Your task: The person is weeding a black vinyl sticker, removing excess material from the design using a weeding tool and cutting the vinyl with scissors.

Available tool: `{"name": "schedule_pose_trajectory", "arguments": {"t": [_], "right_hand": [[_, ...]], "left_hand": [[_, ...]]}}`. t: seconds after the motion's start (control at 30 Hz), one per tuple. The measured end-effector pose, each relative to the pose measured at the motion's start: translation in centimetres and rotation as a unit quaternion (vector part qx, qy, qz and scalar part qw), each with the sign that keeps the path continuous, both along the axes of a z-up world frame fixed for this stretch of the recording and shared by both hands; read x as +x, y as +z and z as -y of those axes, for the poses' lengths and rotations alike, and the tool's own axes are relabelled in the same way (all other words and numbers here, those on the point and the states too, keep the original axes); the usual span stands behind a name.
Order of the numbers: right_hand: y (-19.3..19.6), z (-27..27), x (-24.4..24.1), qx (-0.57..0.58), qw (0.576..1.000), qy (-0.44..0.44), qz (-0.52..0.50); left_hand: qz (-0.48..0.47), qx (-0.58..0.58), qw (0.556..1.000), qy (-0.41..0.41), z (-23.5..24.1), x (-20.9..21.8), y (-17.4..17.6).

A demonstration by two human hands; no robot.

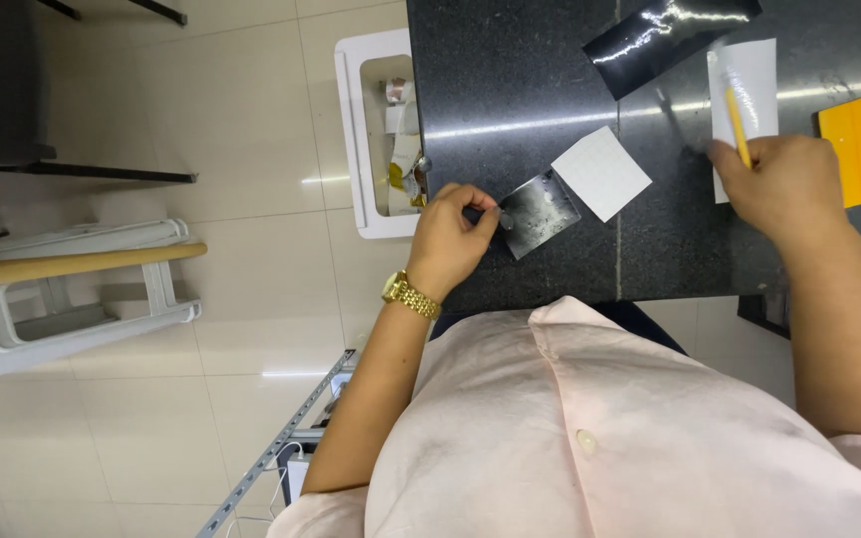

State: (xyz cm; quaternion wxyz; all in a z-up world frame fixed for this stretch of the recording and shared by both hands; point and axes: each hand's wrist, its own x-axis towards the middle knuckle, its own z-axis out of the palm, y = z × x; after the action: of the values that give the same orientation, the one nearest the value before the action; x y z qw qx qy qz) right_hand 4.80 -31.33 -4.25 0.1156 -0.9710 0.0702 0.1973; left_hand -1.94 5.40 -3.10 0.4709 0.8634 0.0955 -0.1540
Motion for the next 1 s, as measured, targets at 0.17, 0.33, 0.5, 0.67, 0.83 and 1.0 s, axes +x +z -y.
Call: {"name": "schedule_pose_trajectory", "arguments": {"t": [0.17,0.33,0.5,0.67,0.83,1.0], "right_hand": [[-0.9,-0.7,-1.7,-0.054,0.981,0.066,0.174],[1.5,-13.3,-4.7,0.323,0.922,0.079,0.196],[1.7,-17.4,-4.5,0.328,0.942,0.060,-0.018],[2.4,-17.4,-4.1,0.342,0.936,0.061,-0.058],[0.3,-16.9,-4.2,0.363,0.928,0.050,-0.062],[0.1,-16.4,-4.4,0.395,0.914,0.007,-0.091]], "left_hand": [[0.040,-0.037,0.998,0.028,0.9,-1.1,0.3],[0.042,-0.117,0.990,0.066,1.9,-2.0,-0.5],[0.041,-0.135,0.988,0.069,2.2,-2.3,-1.4],[0.032,-0.157,0.983,0.087,2.5,-2.7,-1.2],[0.024,-0.197,0.976,0.094,2.5,-2.6,-1.5],[-0.014,-0.289,0.943,0.163,2.9,-2.6,-2.5]]}}
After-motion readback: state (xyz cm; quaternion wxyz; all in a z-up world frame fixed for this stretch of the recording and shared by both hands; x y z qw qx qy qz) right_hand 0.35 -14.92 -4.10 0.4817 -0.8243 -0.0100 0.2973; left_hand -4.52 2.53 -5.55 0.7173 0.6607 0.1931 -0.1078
